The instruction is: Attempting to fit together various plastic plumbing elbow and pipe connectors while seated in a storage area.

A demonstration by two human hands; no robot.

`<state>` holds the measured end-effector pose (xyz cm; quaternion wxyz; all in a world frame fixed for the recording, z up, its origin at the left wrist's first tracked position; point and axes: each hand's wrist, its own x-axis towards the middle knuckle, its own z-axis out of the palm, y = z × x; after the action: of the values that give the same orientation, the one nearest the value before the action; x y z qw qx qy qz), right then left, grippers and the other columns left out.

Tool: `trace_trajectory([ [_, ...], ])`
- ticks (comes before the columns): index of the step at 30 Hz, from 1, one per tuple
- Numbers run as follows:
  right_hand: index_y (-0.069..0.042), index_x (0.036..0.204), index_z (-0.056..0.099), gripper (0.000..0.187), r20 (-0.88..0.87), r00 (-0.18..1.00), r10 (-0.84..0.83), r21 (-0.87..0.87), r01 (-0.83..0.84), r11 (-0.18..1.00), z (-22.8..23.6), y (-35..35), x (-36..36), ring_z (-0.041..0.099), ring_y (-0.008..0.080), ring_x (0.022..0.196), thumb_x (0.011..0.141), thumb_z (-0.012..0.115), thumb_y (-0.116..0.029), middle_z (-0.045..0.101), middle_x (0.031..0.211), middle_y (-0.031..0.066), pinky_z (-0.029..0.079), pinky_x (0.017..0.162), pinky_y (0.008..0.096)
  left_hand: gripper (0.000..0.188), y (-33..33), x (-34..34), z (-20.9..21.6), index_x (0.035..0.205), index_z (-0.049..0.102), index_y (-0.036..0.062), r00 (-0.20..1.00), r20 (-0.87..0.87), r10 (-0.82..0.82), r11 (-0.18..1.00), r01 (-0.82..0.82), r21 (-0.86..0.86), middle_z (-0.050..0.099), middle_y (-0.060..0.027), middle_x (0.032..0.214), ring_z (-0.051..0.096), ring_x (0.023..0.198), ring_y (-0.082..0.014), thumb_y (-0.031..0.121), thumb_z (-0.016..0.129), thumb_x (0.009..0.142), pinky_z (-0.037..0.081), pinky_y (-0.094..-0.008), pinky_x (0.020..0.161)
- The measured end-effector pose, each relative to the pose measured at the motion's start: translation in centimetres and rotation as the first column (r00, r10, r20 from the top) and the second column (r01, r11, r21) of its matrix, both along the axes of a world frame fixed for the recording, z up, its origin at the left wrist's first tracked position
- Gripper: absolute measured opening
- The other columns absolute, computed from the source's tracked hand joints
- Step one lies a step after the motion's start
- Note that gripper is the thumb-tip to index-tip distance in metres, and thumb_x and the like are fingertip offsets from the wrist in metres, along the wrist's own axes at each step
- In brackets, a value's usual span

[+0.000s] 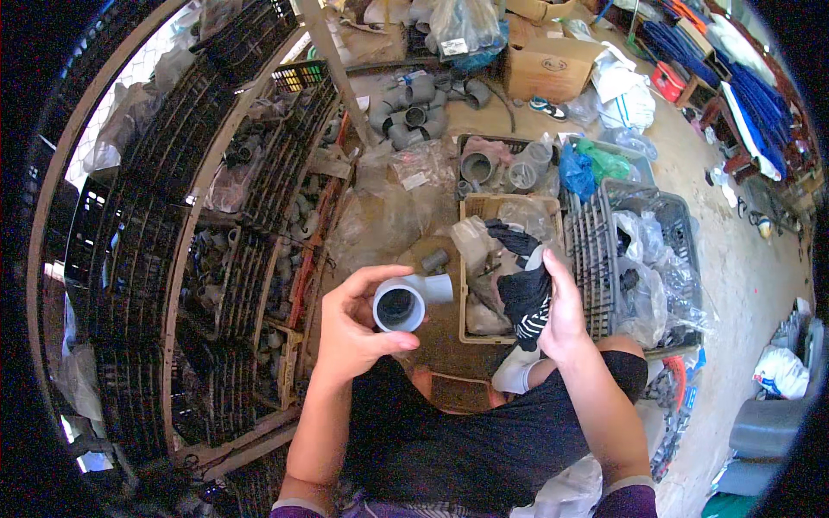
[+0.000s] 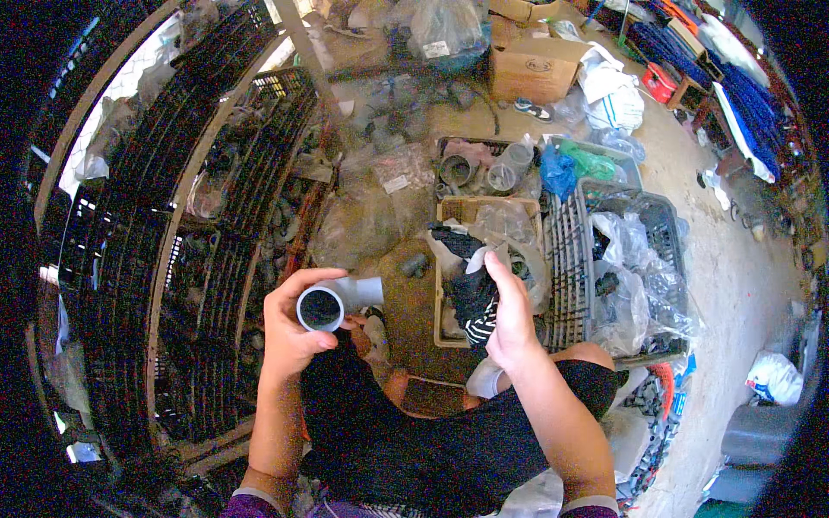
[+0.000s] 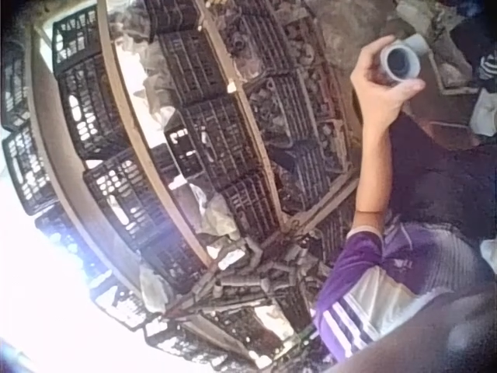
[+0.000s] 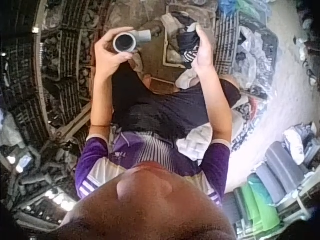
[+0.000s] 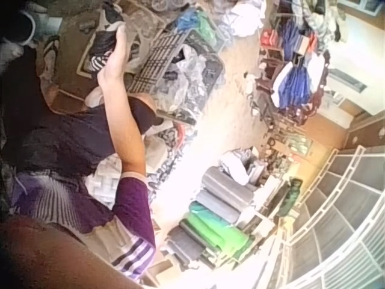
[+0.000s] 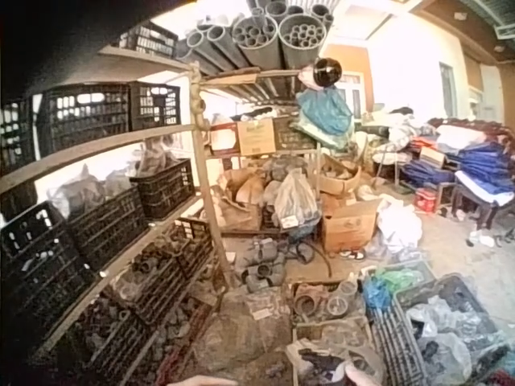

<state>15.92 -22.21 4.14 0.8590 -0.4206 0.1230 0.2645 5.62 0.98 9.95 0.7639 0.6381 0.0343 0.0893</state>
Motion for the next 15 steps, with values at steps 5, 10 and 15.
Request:
trace_trajectory([
  [5, -0.010, 0.091, 0.063, 0.027, 0.055, 0.997, -0.053, 0.012, 0.052, 0.999, 1.5, 1.0, -0.6, 0.059, 0.0104, 0.069, 0.093, 0.054, -0.035, 0.063, 0.079, -0.0005, 0.046, 0.067, 0.0245, 0.076, 0.2, -0.3, -0.9, 0.116, 0.056, -0.0039, 0.999, -0.040, -0.026, 1.000, 0.026, 0.002, 0.064, -0.0081, 0.101, 0.062, 0.093, -0.0140, 0.016, 0.092, 0.053, 0.049, -0.0268, 0.083],
  [10, -0.004, 0.102, 0.061, 0.025, 0.369, 0.929, 0.023, -0.150, 0.035, 0.988, 1.6, 0.3, -1.0, 0.057, 0.0089, 0.074, 0.092, 0.055, -0.026, 0.061, 0.085, -0.0008, 0.044, 0.070, 0.0230, 0.081, -0.1, 0.0, -1.4, 0.114, 0.056, -0.0020, 0.998, -0.067, 0.014, 0.999, -0.012, 0.037, 0.064, -0.0062, 0.095, 0.063, 0.084, -0.0146, 0.032, 0.090, 0.049, 0.052, -0.0267, 0.076],
  [15, 0.003, 0.118, 0.051, 0.032, 0.636, 0.714, 0.292, -0.331, -0.090, 0.939, 3.1, 0.4, -1.6, 0.054, 0.0079, 0.083, 0.093, 0.053, -0.017, 0.060, 0.102, 0.0058, 0.045, 0.075, 0.0235, 0.069, -0.2, 0.2, -2.7, 0.113, 0.057, -0.0003, 0.998, -0.054, -0.046, 0.998, 0.047, 0.030, 0.063, -0.0039, 0.101, 0.059, 0.095, -0.0125, 0.014, 0.090, 0.055, 0.047, -0.0260, 0.084],
])
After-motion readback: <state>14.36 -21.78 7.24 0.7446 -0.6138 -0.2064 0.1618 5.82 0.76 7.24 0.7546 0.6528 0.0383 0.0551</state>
